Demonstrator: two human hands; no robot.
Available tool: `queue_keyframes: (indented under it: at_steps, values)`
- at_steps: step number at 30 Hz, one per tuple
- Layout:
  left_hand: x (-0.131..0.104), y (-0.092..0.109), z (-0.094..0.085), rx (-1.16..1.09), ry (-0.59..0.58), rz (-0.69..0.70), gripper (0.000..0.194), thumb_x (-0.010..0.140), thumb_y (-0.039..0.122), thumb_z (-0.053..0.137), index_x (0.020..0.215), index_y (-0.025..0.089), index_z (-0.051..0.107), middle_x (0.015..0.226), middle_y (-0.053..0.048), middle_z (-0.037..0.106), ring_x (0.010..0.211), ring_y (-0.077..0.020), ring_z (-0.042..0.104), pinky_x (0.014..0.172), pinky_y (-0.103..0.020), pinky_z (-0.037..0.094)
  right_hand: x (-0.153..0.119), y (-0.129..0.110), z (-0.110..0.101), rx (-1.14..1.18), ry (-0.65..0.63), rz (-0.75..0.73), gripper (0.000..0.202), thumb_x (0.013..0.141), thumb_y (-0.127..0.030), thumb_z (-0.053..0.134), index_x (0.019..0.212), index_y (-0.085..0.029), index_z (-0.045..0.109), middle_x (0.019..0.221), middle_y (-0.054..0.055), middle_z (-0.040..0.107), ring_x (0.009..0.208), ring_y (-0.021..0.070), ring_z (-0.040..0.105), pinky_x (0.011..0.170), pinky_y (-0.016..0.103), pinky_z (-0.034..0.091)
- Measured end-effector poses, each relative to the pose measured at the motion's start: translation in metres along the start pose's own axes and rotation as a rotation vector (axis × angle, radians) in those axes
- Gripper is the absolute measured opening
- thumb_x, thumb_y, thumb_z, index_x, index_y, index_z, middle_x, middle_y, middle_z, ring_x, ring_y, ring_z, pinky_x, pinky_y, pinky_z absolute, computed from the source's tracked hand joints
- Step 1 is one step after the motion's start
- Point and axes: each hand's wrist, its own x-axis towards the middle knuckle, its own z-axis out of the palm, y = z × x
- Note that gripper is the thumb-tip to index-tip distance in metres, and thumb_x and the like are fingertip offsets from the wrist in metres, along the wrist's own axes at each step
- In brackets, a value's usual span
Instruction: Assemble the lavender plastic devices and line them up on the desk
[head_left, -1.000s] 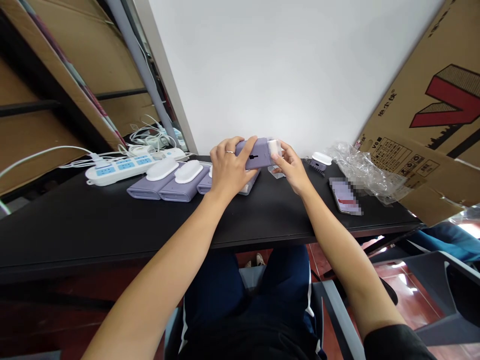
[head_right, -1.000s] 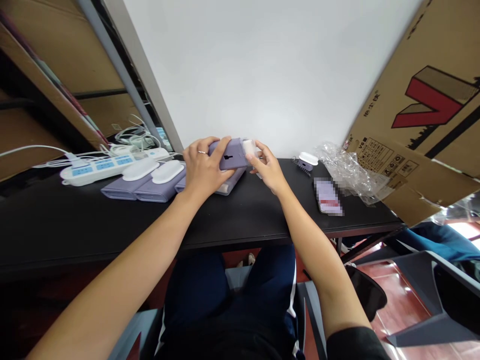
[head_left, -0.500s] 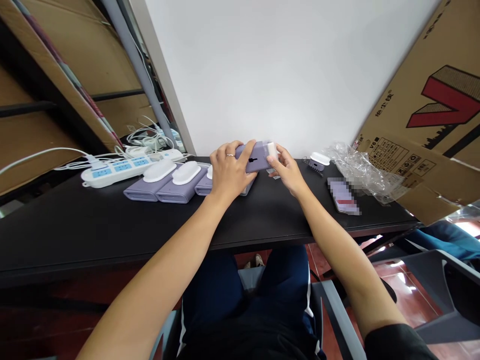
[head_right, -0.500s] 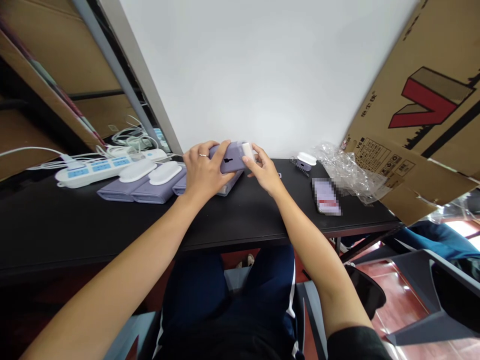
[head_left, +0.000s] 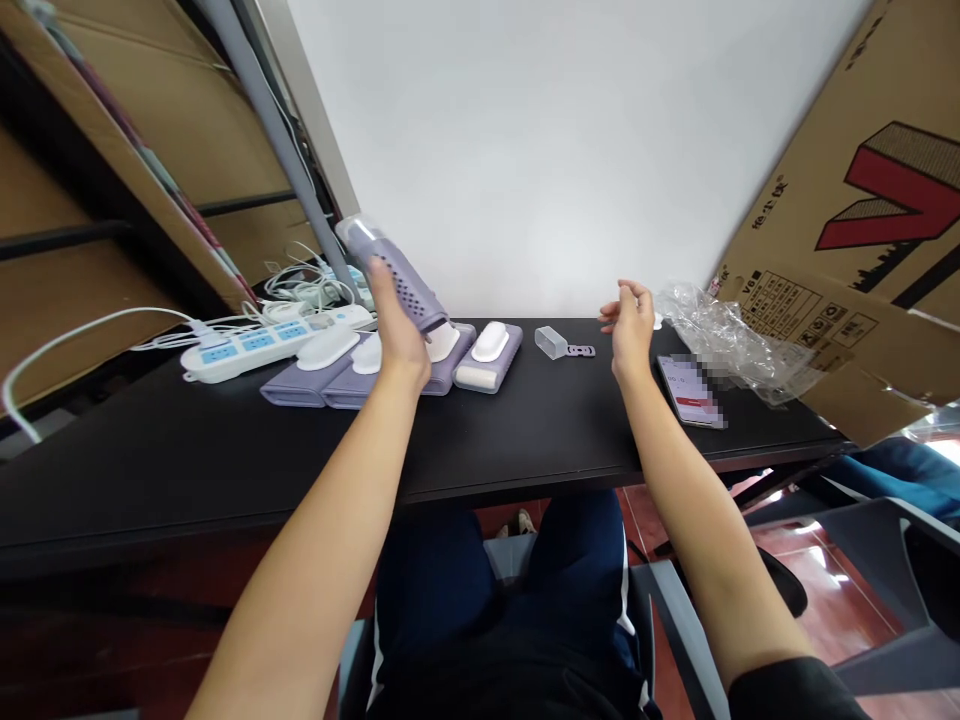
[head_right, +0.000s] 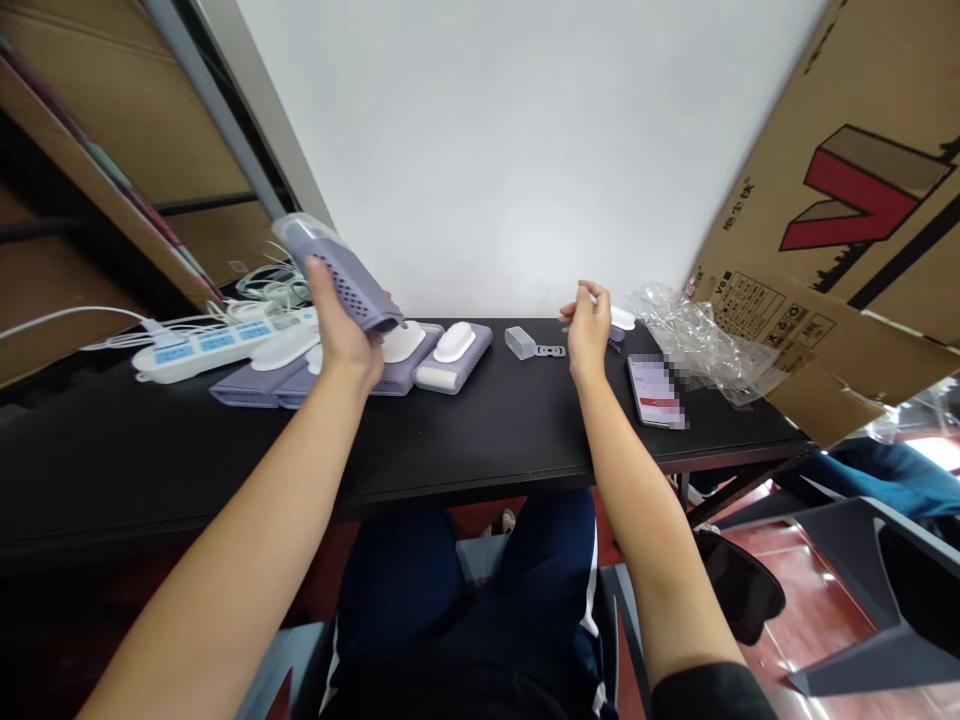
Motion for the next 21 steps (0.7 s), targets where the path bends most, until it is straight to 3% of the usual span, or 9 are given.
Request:
queue_keyframes:
  at_steps: [4,9,11,13,16,18,21]
  values:
    - [0.001,0.013,0.000,-0.140,0.063,-0.263,0.074,0.097,0.086,0.029,0.110,0.022,0.063,0.094,-0.007,0.068,0.085,-0.0202,0.063,0.074,-0.034,0.055,0.007,0.000,-0.005,-0.021,0.069,0.036,0.022,0.102,-0.044,0.054,0.111,-0.025,0.059,0.069,-0.007,0.061,0.060,0.0102,0.061,0.050,0.018,0.041]
    - [-0.013,0.013,0.006,-0.200,-0.107,-0.449,0.074,0.095,0.085,0.036,0.115,0.020,0.065,0.098,-0.010,0.073,0.079,-0.0210,0.068,0.064,-0.031,0.056,0.004,0.000,-0.003,-0.090,0.051,0.040,0.018,0.101,-0.038,0.052,0.111,-0.025,0.060,0.070,-0.007,0.061,0.061,0.0108,0.062,0.052,0.019,0.041]
    - [-0.016,0.012,0.007,-0.188,-0.132,-0.474,0.072,0.094,0.083,0.043,0.118,0.020,0.066,0.101,-0.011,0.074,0.078,-0.0217,0.071,0.063,-0.032,0.059,0.001,0.003,-0.001,-0.183,-0.045,0.087,0.017,0.100,-0.032,0.052,0.110,-0.024,0.062,0.071,-0.006,0.064,0.063,0.0113,0.062,0.055,0.020,0.042]
    - [-0.016,0.010,0.007,-0.164,-0.143,-0.483,0.068,0.091,0.082,0.052,0.119,0.021,0.066,0.099,-0.010,0.074,0.076,-0.0216,0.072,0.064,-0.033,0.061,-0.005,0.010,0.002,-0.335,-0.223,0.113,0.016,0.097,-0.028,0.054,0.106,-0.023,0.066,0.074,-0.004,0.067,0.067,0.0125,0.064,0.061,0.022,0.045]
    - [-0.015,0.006,0.007,-0.158,-0.147,-0.463,0.064,0.089,0.078,0.061,0.122,0.024,0.063,0.095,-0.007,0.072,0.076,-0.0202,0.073,0.067,-0.032,0.063,-0.014,0.019,0.007,-0.615,-0.477,-0.003,0.016,0.095,-0.026,0.058,0.101,-0.024,0.073,0.081,-0.002,0.071,0.077,0.0157,0.066,0.076,0.027,0.049]
    - [-0.014,0.003,0.007,-0.180,-0.145,-0.423,0.058,0.091,0.073,0.064,0.124,0.025,0.060,0.093,-0.004,0.071,0.078,-0.0186,0.073,0.070,-0.031,0.064,-0.018,0.024,0.009,-0.745,-0.555,-0.087,0.018,0.094,-0.025,0.059,0.101,-0.026,0.075,0.088,-0.001,0.074,0.084,0.0179,0.066,0.082,0.030,0.050]
    - [-0.012,-0.003,0.007,-0.196,-0.163,-0.381,0.049,0.092,0.062,0.071,0.123,0.027,0.057,0.095,-0.001,0.069,0.083,-0.0160,0.072,0.076,-0.029,0.064,-0.016,0.027,0.008,-0.841,-0.554,-0.126,0.024,0.094,-0.023,0.057,0.106,-0.026,0.077,0.099,0.002,0.075,0.093,0.0205,0.067,0.088,0.032,0.051]
